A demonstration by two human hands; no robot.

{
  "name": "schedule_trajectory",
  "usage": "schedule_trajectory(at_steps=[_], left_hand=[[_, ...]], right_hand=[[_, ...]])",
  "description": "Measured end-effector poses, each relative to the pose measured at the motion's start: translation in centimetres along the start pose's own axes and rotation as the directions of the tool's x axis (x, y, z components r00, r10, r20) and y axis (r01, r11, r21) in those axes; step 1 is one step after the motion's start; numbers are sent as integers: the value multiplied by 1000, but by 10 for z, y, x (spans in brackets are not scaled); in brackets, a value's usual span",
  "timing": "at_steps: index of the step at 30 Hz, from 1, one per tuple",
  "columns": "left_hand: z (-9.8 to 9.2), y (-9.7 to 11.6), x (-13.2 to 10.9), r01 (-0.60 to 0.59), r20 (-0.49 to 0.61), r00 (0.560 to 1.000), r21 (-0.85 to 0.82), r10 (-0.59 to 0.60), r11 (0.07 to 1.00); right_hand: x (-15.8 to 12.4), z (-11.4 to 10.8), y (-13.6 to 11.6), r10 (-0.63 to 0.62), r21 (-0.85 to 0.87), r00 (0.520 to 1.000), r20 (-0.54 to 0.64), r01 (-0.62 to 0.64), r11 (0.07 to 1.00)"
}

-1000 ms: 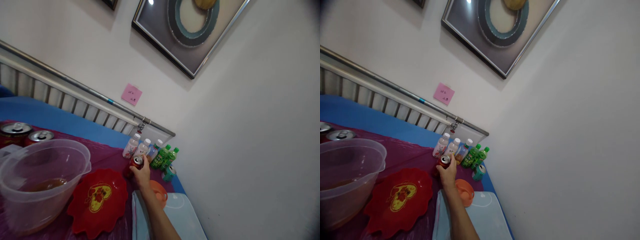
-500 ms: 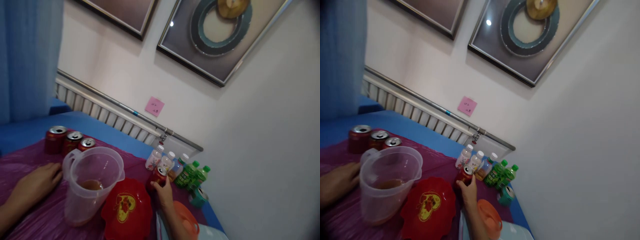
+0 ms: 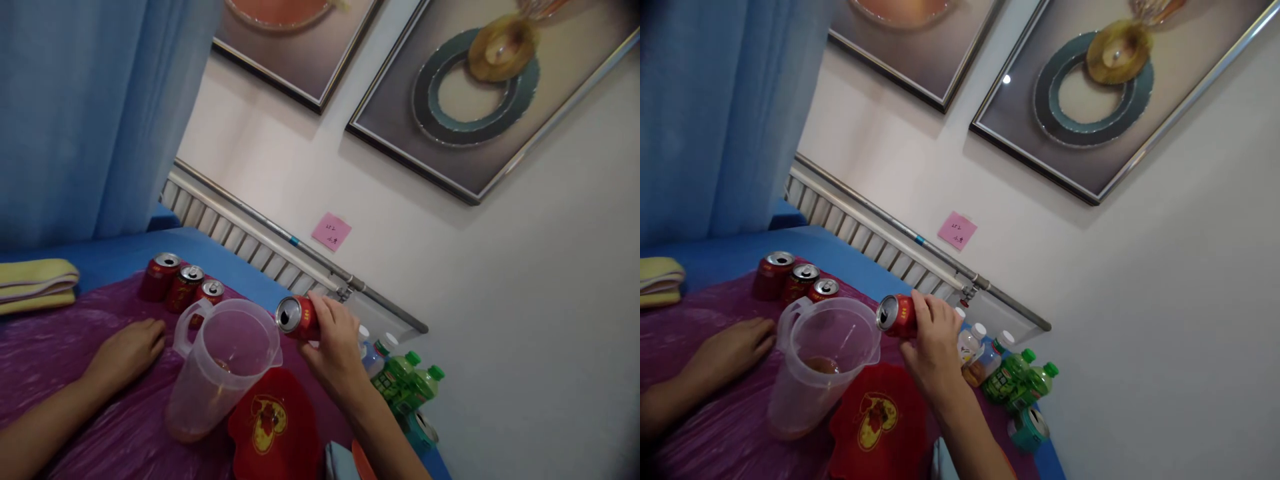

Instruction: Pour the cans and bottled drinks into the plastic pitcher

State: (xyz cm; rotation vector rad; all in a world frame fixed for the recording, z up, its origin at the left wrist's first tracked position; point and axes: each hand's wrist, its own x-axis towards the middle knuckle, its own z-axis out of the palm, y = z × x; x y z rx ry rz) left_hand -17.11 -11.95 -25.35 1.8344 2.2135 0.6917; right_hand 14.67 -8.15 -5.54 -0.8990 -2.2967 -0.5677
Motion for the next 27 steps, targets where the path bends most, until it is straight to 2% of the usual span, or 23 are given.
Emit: schedule_trajectory(at_steps=[2,6,13,17,27], left_hand=[[-1,1,-1,-2,18,1000,16,2,1000],[-4,4,-1,2,38,999,41,-4,999],[-7,7,-2,-10,41,999,50,8,999],[-7,6,-2,-9,42,999,55,7,998],[-6,5,-2,-12,44,999,59,9,998]], right_hand=[[6,0,-7,-96,-136,995,2,95,986],[15,-1,-26,-179,-279,983,-28,165,946],[20,0,-51,-226,-306,974,20,222,926],[20,0,-56,-240,-332,970,40,240,912],[17,6,-59,-275,-382,961,-18,248,890]])
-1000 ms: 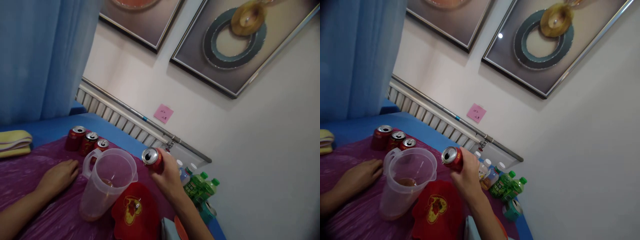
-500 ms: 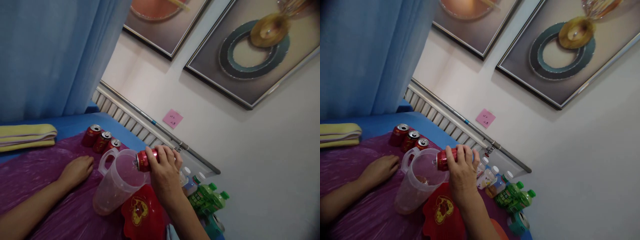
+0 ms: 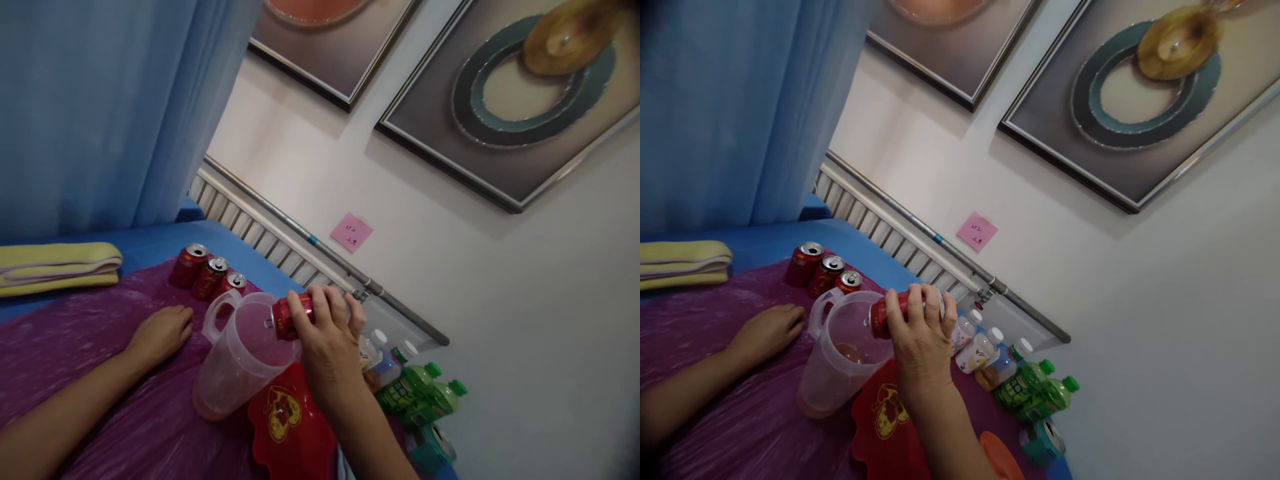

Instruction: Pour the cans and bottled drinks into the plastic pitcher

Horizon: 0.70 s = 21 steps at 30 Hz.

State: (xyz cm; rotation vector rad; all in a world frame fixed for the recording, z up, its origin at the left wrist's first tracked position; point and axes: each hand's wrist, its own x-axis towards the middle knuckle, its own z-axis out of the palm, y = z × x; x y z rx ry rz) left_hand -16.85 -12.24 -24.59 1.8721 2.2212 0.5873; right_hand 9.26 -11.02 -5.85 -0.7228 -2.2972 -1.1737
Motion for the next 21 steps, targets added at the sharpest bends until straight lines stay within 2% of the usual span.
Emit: schedule_trajectory(at_steps=[21], left_hand=[[2,-2,2,17,13,1000,23,-18,1000]], right_hand=[[2,-2,-2,-23,10,1000,16,23,1000]])
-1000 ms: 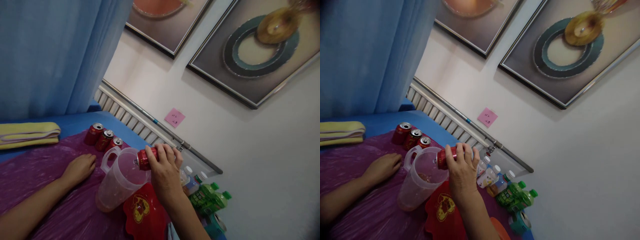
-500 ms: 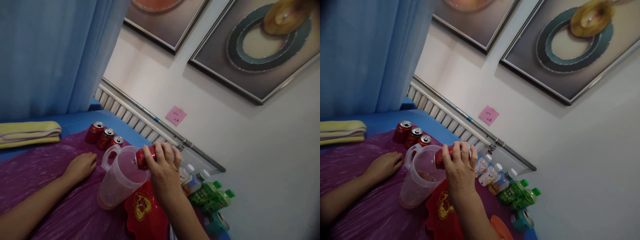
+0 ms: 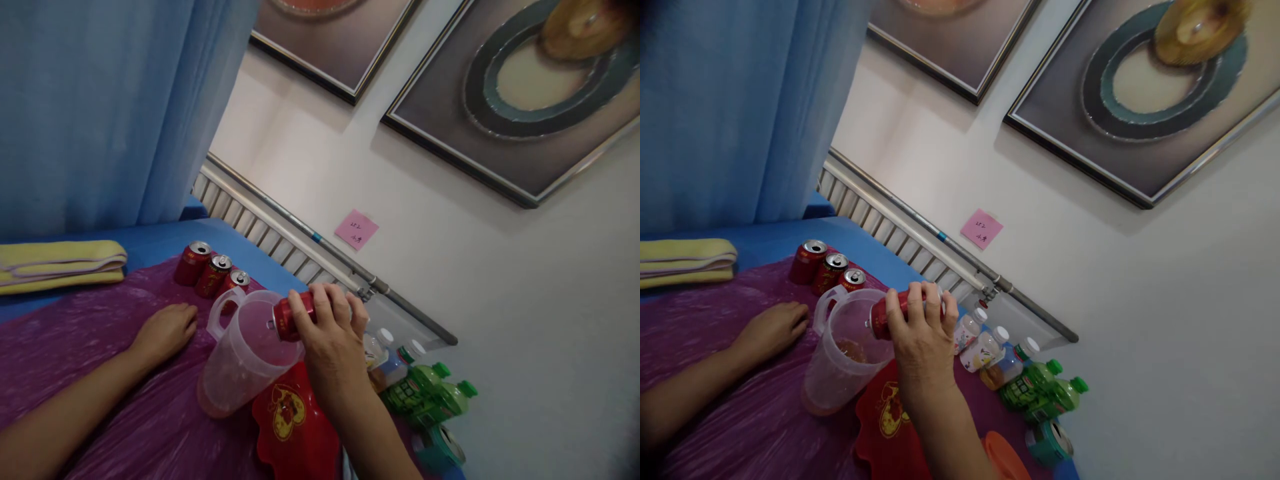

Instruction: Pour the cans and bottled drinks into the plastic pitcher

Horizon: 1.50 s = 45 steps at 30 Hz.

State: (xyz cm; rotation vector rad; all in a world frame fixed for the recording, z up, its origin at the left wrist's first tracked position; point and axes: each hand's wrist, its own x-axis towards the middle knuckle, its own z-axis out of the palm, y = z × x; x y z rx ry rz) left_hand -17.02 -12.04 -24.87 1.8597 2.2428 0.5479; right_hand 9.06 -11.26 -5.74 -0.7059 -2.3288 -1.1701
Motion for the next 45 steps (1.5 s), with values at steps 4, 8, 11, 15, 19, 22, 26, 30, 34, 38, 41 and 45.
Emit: schedule_trajectory(at_steps=[4,8,11,15,19,22,26,30,34,38,41,45], left_hand=[[1,0,0,-5,-2,1000,5,5,1000],[0,1,0,-4,5,1000,8,4,1000],[0,2,0,-1,7,1000,12,1,1000],[-2,3,-1,3,4,1000,12,-3,1000],[-5,5,-1,10,12,1000,11,-10,1000],[-6,6,-2,13,8,1000,15,-13,1000],[-6,5,-4,15,5,1000,16,-15,1000],[-7,6,-4,15,6,1000,20,-15,1000],[-7,7,-4,11,6,1000,21,-11,1000],[-7,6,-4,12,10,1000,19,-12,1000],[-6,6,-4,8,10,1000,21,-8,1000],[-6,5,-5,12,4,1000,23,-12,1000]], right_hand=[[1,-1,0,3,-1,1000,5,-3,1000],[0,1,0,1,-1,1000,-20,-1,1000],[0,1,0,-2,-5,1000,-23,2,1000],[0,1,0,-7,-8,1000,-25,7,1000],[0,1,0,-7,-8,1000,-17,7,1000],[0,1,-1,-10,-18,1000,-23,9,1000],[0,1,-1,-16,-28,999,-34,15,999],[0,1,-1,-11,-30,999,-32,10,1000],[0,1,-1,-12,-22,1000,-25,11,1000],[0,0,0,-14,-14,1000,-5,14,1000],[0,0,0,-18,-22,1000,-2,18,1000],[0,-1,0,-18,-15,1000,5,18,1000]])
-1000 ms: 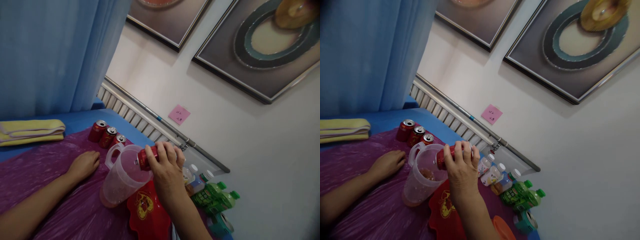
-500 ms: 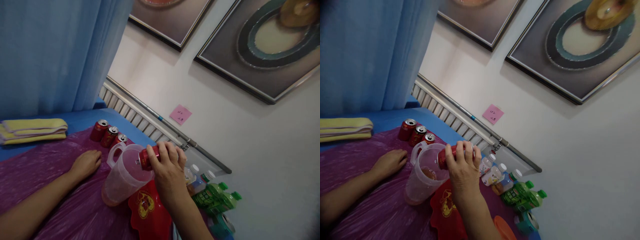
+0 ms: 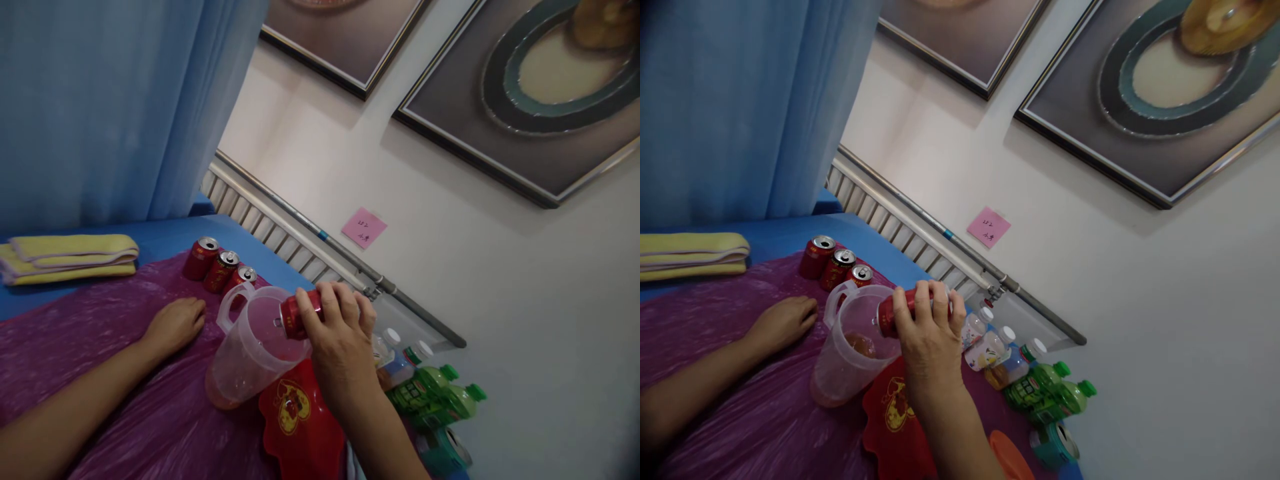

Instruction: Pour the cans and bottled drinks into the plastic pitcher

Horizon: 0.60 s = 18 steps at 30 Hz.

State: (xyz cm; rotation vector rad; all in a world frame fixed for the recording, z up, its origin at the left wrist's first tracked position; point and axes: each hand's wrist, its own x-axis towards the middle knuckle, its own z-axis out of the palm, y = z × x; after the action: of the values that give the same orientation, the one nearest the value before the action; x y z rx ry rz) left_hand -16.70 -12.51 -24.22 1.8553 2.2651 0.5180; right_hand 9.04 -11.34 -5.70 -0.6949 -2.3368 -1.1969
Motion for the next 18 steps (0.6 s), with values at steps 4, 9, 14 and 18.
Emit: schedule_trajectory(at_steps=[4,9,14,18], left_hand=[[0,-1,0,-5,-3,1000,0,5,1000],[0,0,0,0,-6,1000,-1,0,1000],[-2,1,0,-4,3,1000,-13,4,1000],[-4,2,-1,3,7,1000,-24,-3,1000]], right_hand=[[0,0,0,2,15,1000,7,-2,1000],[0,-1,1,-8,16,1000,12,8,1000],[0,-2,0,-9,12,1000,29,9,1000],[0,-1,0,-11,2,1000,27,11,1000]])
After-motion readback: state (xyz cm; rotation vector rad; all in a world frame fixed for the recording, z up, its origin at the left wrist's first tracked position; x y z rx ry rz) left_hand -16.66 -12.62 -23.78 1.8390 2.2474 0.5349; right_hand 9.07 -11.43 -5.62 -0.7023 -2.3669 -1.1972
